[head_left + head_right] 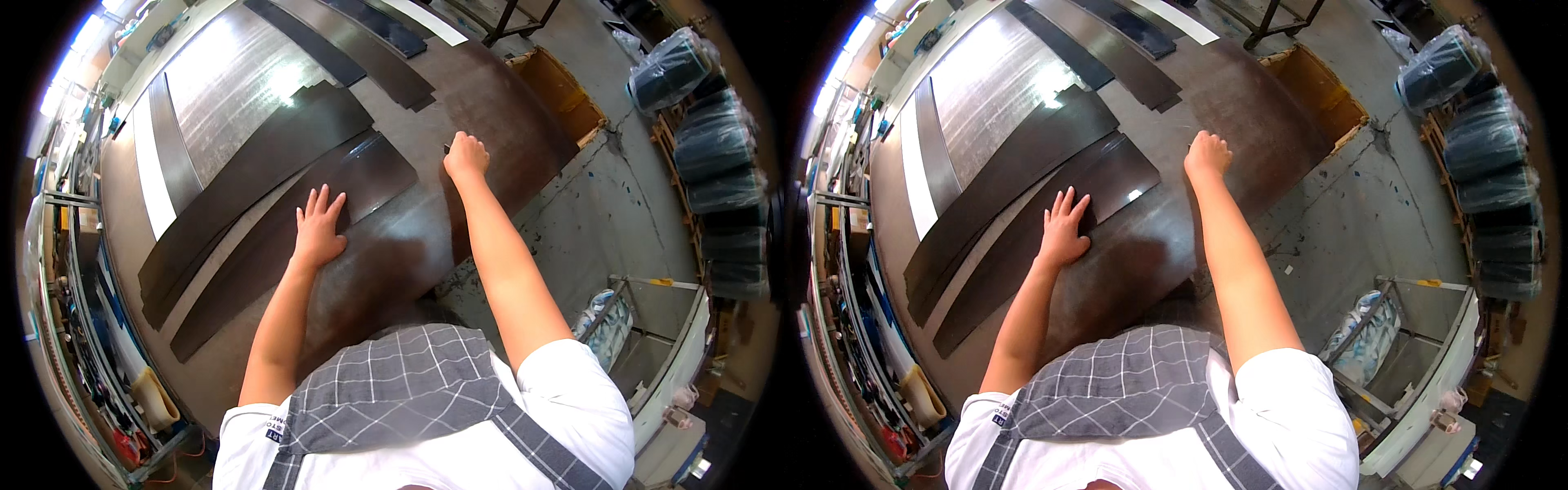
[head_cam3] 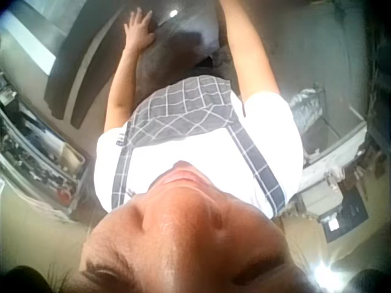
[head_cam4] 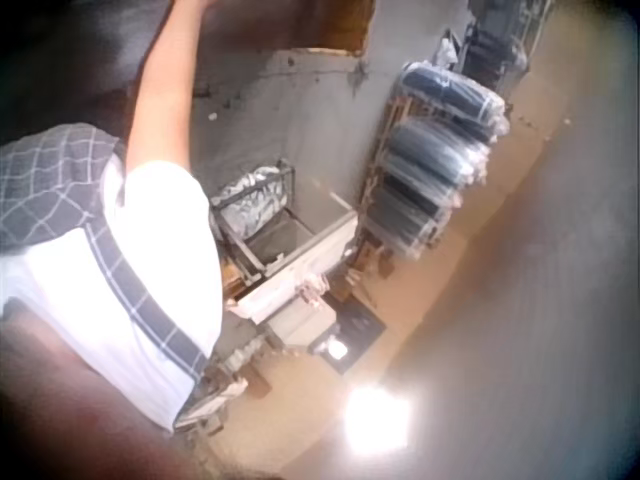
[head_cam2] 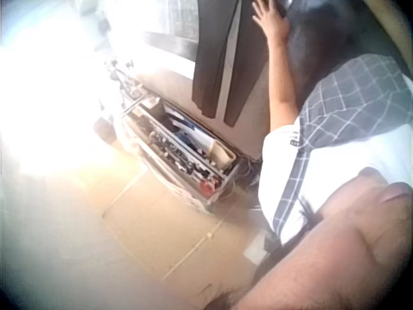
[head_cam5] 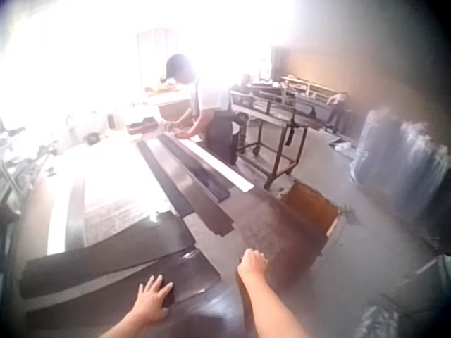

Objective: The person peels a protective plastic film from the surface of a large, dark, curved panel. They carefully lift the film edge and pull it away, then crumple the removed film and discard it. The person repeats this process for multiple sections of the panel.

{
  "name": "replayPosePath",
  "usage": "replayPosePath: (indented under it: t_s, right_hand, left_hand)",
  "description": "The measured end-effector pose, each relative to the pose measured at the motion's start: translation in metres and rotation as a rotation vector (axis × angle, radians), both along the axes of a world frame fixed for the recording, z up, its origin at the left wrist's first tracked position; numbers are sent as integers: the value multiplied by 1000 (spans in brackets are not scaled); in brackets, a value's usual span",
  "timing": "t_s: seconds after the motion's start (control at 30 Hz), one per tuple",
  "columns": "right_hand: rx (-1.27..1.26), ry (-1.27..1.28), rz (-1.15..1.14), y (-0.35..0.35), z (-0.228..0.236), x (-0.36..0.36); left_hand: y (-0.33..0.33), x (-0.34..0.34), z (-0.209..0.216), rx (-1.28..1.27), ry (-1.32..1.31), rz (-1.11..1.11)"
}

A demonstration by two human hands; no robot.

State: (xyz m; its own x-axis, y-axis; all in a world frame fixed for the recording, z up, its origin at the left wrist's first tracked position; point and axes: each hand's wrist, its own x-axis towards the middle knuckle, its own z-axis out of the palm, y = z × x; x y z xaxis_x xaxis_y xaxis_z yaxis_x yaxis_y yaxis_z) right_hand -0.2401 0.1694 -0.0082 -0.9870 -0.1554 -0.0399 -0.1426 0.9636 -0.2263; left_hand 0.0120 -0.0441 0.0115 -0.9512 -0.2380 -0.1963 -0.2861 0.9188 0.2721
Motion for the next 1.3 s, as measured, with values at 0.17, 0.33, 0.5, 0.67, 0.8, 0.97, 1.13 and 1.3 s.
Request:
replayPosePath:
  t_s: [0.17,0.33,0.5,0.67,0.8,0.97,1.13,1.3]
  right_hand:
    - [-243,33,-5,32,-31,10]
    - [-733,-80,-40,34,-26,70]
    - [-865,-198,-72,29,-18,108]
    - [-1353,-401,-273,23,-13,117]
    - [-1386,-553,-280,16,11,121]
    - [-687,-214,-24,15,-12,99]
    - [-410,168,170,8,-20,105]
    - [-275,334,384,10,-34,124]
  left_hand:
    - [32,22,-13,-1,39,-10]
    - [30,-1,-27,97,369,19]
    - [32,-11,-34,22,185,-296]
    - [46,0,-29,85,295,-229]
    - [54,-13,-7,156,282,-185]
    - [59,-16,-22,194,206,-249]
    - [61,-20,-17,224,164,-276]
    - [62,-22,-25,215,214,-310]
